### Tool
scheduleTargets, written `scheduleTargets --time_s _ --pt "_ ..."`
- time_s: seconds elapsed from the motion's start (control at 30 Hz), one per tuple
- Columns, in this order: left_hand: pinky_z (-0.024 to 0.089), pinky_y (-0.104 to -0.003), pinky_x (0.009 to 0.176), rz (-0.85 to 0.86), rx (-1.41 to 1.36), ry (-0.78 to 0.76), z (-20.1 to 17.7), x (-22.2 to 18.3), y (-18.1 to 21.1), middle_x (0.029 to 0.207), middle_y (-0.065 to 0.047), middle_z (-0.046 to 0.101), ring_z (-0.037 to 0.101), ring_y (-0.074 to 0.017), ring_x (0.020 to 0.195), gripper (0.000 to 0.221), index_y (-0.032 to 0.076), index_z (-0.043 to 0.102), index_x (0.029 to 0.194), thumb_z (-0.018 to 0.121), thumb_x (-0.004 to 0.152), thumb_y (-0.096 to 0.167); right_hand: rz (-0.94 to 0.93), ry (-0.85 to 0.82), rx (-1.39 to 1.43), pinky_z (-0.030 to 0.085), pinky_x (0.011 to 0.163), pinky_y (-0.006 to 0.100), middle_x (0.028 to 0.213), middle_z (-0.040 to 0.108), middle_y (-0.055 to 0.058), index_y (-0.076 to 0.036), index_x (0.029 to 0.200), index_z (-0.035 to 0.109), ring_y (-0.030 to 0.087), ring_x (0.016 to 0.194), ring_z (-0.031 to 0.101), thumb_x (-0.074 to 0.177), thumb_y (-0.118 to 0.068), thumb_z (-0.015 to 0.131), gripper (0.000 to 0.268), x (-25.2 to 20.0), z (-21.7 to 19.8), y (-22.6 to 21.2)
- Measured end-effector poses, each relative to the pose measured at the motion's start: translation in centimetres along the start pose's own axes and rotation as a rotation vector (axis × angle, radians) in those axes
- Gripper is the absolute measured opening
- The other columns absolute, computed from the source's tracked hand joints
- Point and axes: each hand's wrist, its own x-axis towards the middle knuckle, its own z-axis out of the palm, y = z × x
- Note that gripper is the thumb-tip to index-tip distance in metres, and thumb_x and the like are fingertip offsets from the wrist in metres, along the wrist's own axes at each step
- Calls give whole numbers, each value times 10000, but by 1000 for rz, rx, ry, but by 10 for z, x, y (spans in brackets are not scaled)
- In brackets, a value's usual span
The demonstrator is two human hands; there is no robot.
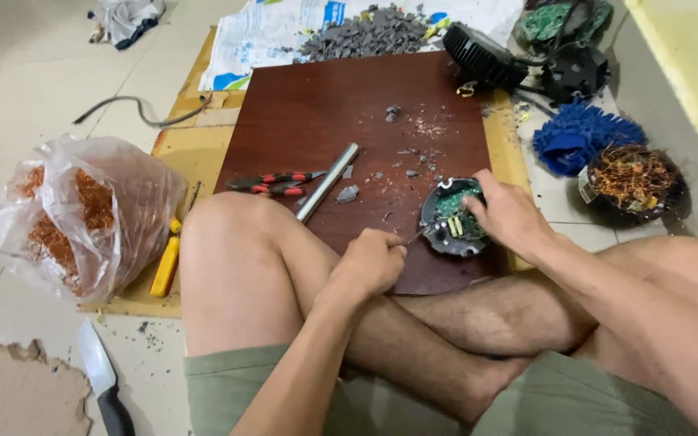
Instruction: Disassembling an electronic device housing using a screwdriver and pliers to access internal components.
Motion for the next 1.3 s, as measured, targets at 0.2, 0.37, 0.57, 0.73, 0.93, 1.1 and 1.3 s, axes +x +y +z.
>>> scheduleTargets --time_s 0.2,0.37,0.57,0.73,0.93,1.1,1.3 --pt "539 -514 1108 -20 -79 11 3 -23 6 1278 -144 765 654 -372 1303 386 230 758 1308 558 984 291 114 50 215 590 911 624 1129 725 366 -50 1424 515 520 1077 721 1057 -298 635 458 -26 -24 -16" --pt "597 -537 999 54 -30 5 12 -28 -6 1181 -180 784 722 -416 1165 417 247 744 1338 573 960 289 280 11 281 491 1040 673 1280 681 362 -136 1469 549 557 1235 632 1154 -391 411 428 -38 -39 -42" --pt "638 -511 904 151 -6 28 -9 -65 -17 1069 -146 803 751 -395 1076 351 306 788 1225 562 958 280 378 13 304 437 1136 607 1339 685 254 -300 1495 609 493 1315 587 1126 -541 368 502 -31 -17 -24" --pt "618 -530 942 205 -8 -7 -17 -66 -27 1102 -196 794 733 -430 1110 376 290 792 1248 574 942 280 411 -42 275 445 1135 620 1305 714 255 -235 1404 691 507 1303 598 1117 -575 353 559 -40 -5 -14" --pt "582 -503 1037 85 -163 -13 -21 -98 -33 1207 -141 793 705 -386 1217 419 312 785 1289 571 929 290 485 -76 244 468 1100 618 1270 723 266 -196 1385 707 495 1276 623 1109 -547 326 586 -22 18 16" --pt "580 -499 1053 53 -160 -22 -24 -107 -21 1223 -80 802 706 -338 1235 409 333 790 1276 585 922 323 506 -76 282 480 1082 622 1255 717 286 -144 1355 717 503 1264 626 1110 -527 304 614 -26 16 12" --pt "599 -556 989 109 11 0 -11 -95 -15 1181 -199 790 717 -430 1167 421 180 786 1308 562 953 204 510 -23 278 417 1128 634 1316 660 348 -48 1356 632 556 1307 571 1105 -466 298 591 -39 7 -26"
